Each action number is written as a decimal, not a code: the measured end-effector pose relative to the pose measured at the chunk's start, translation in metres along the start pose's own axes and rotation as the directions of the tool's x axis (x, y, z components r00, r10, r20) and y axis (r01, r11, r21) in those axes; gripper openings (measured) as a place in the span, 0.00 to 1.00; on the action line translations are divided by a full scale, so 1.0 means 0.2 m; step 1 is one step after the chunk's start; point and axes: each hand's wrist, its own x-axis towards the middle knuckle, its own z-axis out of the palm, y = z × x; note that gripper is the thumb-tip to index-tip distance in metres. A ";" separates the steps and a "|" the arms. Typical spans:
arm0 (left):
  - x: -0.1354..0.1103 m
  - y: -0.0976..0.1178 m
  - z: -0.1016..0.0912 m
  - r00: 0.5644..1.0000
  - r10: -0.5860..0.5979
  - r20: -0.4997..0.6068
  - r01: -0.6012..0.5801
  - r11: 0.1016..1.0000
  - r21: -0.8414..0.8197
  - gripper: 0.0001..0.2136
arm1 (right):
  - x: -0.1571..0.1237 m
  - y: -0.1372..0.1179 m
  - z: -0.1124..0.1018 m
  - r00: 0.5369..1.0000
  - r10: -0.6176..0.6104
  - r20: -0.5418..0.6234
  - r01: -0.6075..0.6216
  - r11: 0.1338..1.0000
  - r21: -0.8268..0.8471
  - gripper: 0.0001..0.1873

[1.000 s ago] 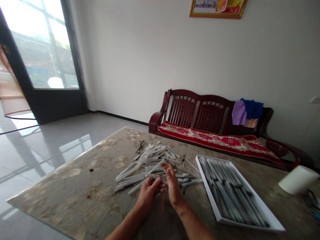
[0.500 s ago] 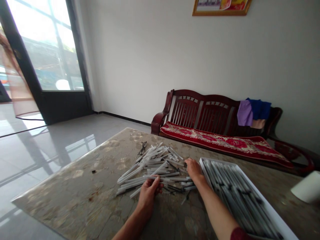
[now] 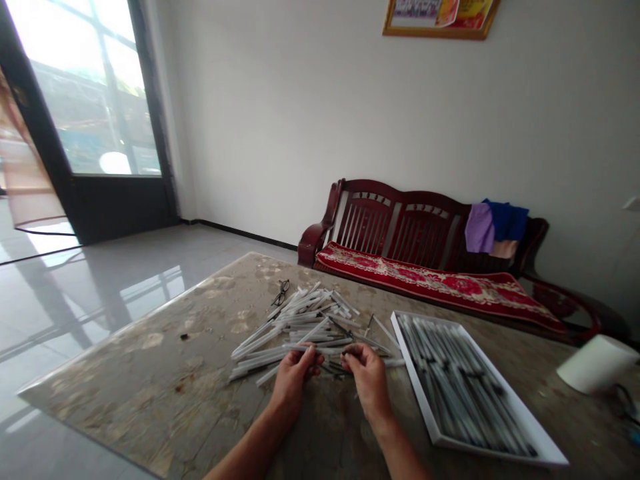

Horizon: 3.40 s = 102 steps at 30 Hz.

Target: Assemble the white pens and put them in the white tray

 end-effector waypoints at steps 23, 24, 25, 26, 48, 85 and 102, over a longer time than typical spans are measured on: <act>0.00 -0.03 -0.02 0.991 0.055 0.119 -0.063 0.996 0.069 0.18 | -0.10 -0.01 0.06 0.985 -0.158 -0.071 0.148 0.980 -0.133 0.05; 0.00 -0.03 -0.02 0.990 0.056 0.126 -0.066 0.995 0.072 0.18 | -0.11 -0.02 0.05 0.983 -0.178 -0.044 0.168 0.971 -0.169 0.04; -0.01 -0.03 -0.02 0.990 0.059 0.132 -0.069 0.995 0.077 0.17 | -0.11 -0.02 0.04 0.979 -0.201 -0.014 0.194 0.959 -0.206 0.04; -0.01 -0.03 -0.02 0.989 0.063 0.137 -0.075 0.994 0.083 0.17 | -0.11 -0.03 0.03 0.974 -0.227 0.018 0.224 0.945 -0.240 0.04; -0.01 -0.03 -0.02 0.988 0.061 0.142 -0.079 0.989 0.124 0.18 | -0.14 0.01 0.01 0.960 -0.249 0.124 0.278 0.892 -0.357 0.14; -0.02 -0.04 -0.01 0.975 0.089 0.206 -0.128 0.975 0.184 0.18 | -0.15 0.01 0.03 0.987 -0.115 0.111 0.147 0.923 -0.356 0.25; -0.06 -0.04 -0.02 0.794 0.506 0.336 -0.577 0.454 0.679 0.11 | -0.23 -0.13 0.00 0.906 -0.350 0.238 0.422 0.714 -0.558 0.22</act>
